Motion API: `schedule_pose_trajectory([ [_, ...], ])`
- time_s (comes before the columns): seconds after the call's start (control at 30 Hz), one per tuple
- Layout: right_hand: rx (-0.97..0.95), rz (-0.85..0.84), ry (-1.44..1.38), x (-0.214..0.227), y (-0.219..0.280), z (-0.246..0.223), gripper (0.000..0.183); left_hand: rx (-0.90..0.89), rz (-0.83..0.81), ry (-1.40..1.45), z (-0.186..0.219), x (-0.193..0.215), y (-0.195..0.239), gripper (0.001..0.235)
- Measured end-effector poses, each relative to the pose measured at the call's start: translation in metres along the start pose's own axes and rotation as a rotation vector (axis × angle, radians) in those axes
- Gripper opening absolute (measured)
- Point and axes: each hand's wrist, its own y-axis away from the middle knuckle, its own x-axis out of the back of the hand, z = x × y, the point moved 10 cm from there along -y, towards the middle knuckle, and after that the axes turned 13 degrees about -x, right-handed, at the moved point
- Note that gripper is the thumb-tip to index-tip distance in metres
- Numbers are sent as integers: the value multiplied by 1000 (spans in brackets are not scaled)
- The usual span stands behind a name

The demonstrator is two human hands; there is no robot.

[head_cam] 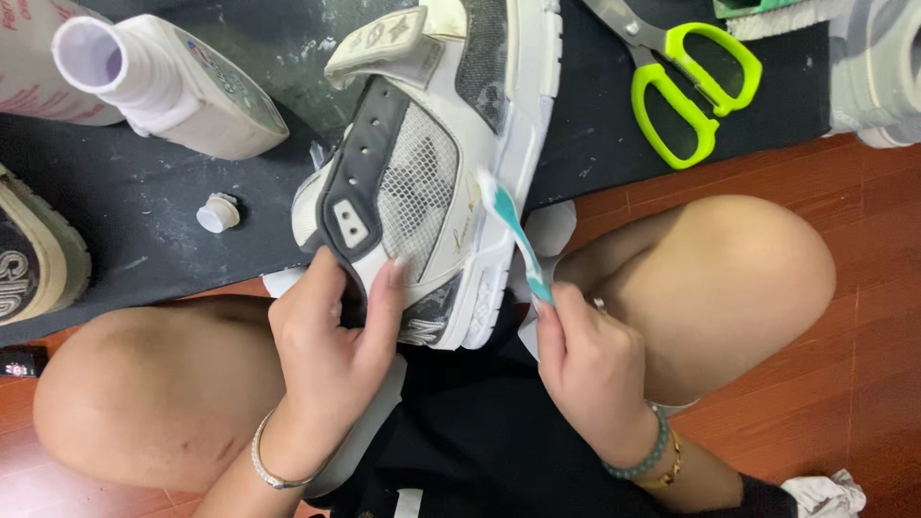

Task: The person sits on the floor and scrubs a white and grey sneaker with a toothbrush. They apply a white cleaning liquid from a bottle onto the brush and scrub various parts of the shoe, including the sole, sides, and velcro strap. The person repeatedly applies more liquid and scrubs the shoe thoroughly.

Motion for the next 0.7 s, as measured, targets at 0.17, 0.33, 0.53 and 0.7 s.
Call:
schedule_pose_trajectory([
  [0.17,-70,-72,-44,-7,-22,15,8,-6,-73,-112,-4,-4,2,19],
  [0.33,72,-21,43,4,-46,0,10,3,-62,-89,-6,-1,3,22],
  [0.53,65,-108,59,3,-13,11,7,14,-70,-51,-8,-1,3,21],
  [0.7,20,-96,104,-3,-31,36,6,32,-77,-53,-8,0,1,22],
])
